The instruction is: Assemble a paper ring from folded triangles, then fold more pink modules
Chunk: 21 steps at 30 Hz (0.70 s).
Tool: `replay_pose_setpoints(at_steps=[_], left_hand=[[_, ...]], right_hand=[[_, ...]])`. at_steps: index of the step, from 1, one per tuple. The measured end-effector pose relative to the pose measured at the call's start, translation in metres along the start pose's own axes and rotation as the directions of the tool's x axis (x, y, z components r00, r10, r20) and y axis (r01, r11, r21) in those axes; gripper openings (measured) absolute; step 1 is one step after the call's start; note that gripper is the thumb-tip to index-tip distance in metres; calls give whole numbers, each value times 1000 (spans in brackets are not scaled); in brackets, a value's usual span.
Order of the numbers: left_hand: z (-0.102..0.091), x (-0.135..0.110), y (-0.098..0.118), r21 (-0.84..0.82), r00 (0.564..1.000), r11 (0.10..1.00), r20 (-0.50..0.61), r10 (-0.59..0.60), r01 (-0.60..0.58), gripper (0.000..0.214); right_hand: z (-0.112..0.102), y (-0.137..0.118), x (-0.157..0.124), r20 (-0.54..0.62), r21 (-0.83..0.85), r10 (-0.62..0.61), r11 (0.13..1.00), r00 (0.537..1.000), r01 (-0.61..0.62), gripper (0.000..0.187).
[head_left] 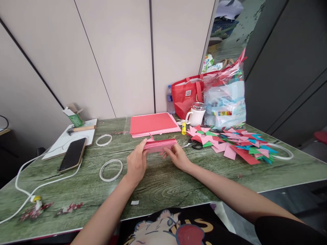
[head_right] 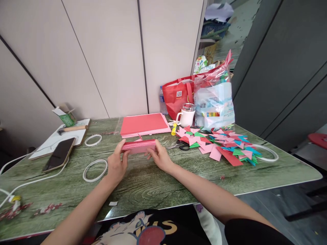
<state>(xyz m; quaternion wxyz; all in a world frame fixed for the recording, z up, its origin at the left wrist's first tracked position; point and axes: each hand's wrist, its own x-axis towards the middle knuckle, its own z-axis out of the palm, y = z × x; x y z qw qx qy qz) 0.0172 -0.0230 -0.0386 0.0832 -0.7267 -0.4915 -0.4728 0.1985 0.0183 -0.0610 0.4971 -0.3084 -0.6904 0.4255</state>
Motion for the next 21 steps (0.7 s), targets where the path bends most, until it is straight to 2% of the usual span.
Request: replay_pose_setpoints(at_steps=[2, 4, 6, 8, 10, 12, 13, 14, 16, 19, 21], left_hand=[[-1, 3, 3, -8, 999, 999, 21, -50, 50, 36], [-2, 7, 4, -33, 985, 985, 56, -165, 167, 39], [-3, 12, 2, -83, 937, 941, 156, -312, 327, 44], [-4, 16, -4, -137, 849, 862, 303, -433, 488, 46], [-6, 19, -11, -133, 708, 754, 477, -521, 644, 42], [-8, 21, -16, -94, 567, 648, 589, -576, 756, 40], [-9, 22, -19, -72, 534, 629, 607, -589, 774, 40], [-10, 22, -21, -34, 518, 630, 606, -604, 775, 40], [-12, 23, -26, 66, 518, 668, 576, -632, 741, 41], [-13, 25, -36, 185, 542, 706, 519, -661, 684, 41], [-14, 25, -41, 242, 574, 727, 477, -666, 643, 41]], right_hand=[[0, -1, 0, 24, 37, 31, 999, 999, -32, 25], [0, -3, 2, 89, 84, 93, 991, 992, -101, 28], [1, -4, 3, 169, 111, 181, 973, 969, -201, 32], [2, -5, 5, 239, 110, 292, 939, 926, -325, 36], [2, -6, 7, 288, 84, 394, 898, 873, -433, 41], [3, -7, 7, 318, 55, 447, 872, 836, -487, 45], [2, -8, 8, 329, 44, 459, 865, 825, -499, 47], [2, -8, 8, 339, 34, 467, 861, 817, -507, 49], [1, -10, 7, 375, 3, 468, 862, 800, -506, 50], [-3, -12, 7, 470, -84, 437, 887, 767, -455, 43], [-5, -12, 10, 525, -154, 423, 901, 739, -407, 39]])
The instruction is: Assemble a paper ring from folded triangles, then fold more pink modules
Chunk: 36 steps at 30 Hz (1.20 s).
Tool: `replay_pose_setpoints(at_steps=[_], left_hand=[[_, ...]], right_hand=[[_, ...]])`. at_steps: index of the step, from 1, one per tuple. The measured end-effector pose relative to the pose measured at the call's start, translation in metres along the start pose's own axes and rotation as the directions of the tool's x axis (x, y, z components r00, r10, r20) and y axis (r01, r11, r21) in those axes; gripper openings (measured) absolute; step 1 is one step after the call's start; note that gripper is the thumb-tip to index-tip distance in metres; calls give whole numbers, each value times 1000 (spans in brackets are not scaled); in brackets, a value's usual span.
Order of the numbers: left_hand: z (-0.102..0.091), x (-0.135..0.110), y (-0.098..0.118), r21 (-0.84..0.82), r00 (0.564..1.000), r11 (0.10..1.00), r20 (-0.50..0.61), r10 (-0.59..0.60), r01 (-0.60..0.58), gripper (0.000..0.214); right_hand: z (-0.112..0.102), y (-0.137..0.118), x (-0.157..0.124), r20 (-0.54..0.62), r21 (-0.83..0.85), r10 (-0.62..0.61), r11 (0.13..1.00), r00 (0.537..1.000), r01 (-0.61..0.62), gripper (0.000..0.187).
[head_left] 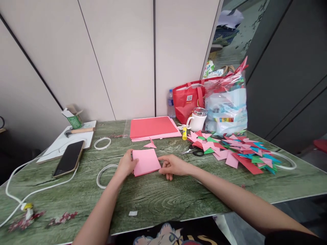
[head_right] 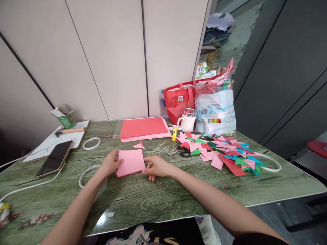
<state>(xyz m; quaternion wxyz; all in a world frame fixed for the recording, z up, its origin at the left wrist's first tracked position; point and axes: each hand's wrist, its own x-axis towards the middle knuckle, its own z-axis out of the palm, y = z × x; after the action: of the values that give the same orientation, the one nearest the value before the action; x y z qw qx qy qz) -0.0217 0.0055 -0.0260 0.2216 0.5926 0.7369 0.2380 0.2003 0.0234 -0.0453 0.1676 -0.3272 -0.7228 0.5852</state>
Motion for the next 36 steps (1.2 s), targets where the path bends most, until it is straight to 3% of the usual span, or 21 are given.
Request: replay_pose_setpoints(at_steps=[3, 5, 6, 9, 15, 19, 22, 24, 29, 32, 36], left_hand=[[-1, 0, -1, 103, 999, 994, -47, 26, -21, 43], [-1, -5, 2, 177, 998, 984, -63, 30, -18, 45], [-2, -7, 5, 221, 997, 975, -71, 27, -11, 46], [-4, -15, 14, 408, 995, 912, -99, -3, 43, 48], [-8, -21, 20, 480, 998, 876, -62, -5, 34, 52], [-6, -25, 16, 458, 994, 882, 62, 93, -111, 66], [-5, -28, 15, 421, 979, 886, 141, 145, -192, 74], [-5, -29, 16, 379, 971, 899, 175, 162, -218, 73], [-4, -28, 19, 363, 967, 907, 210, 143, -213, 75], [-3, -27, 17, 374, 965, 900, 215, 151, -224, 74], [-6, -23, 15, 362, 944, 887, 261, 199, -287, 56]], right_hand=[[-11, -2, 9, -61, -232, -36, 973, 997, 21, 25], [-20, -5, 21, -223, -530, -213, 846, 951, 65, 17], [-24, -6, 28, -259, -579, -260, 813, 930, 66, 15], [-30, -9, 51, -305, -662, -352, 747, 885, 69, 15], [-23, -6, 88, -240, -745, -434, 656, 868, 121, 27], [-27, -2, 82, -234, -762, -515, 624, 825, 173, 37], [-26, -1, 59, -235, -738, -586, 627, 776, 250, 28], [-20, 1, 42, -152, -698, -569, 641, 808, 320, 29], [-1, 14, 21, 7, -672, -425, 669, 905, 319, 76], [4, 20, 24, -20, -660, -403, 692, 915, 291, 75], [1, 16, 24, -39, -623, -448, 710, 893, 328, 64]])
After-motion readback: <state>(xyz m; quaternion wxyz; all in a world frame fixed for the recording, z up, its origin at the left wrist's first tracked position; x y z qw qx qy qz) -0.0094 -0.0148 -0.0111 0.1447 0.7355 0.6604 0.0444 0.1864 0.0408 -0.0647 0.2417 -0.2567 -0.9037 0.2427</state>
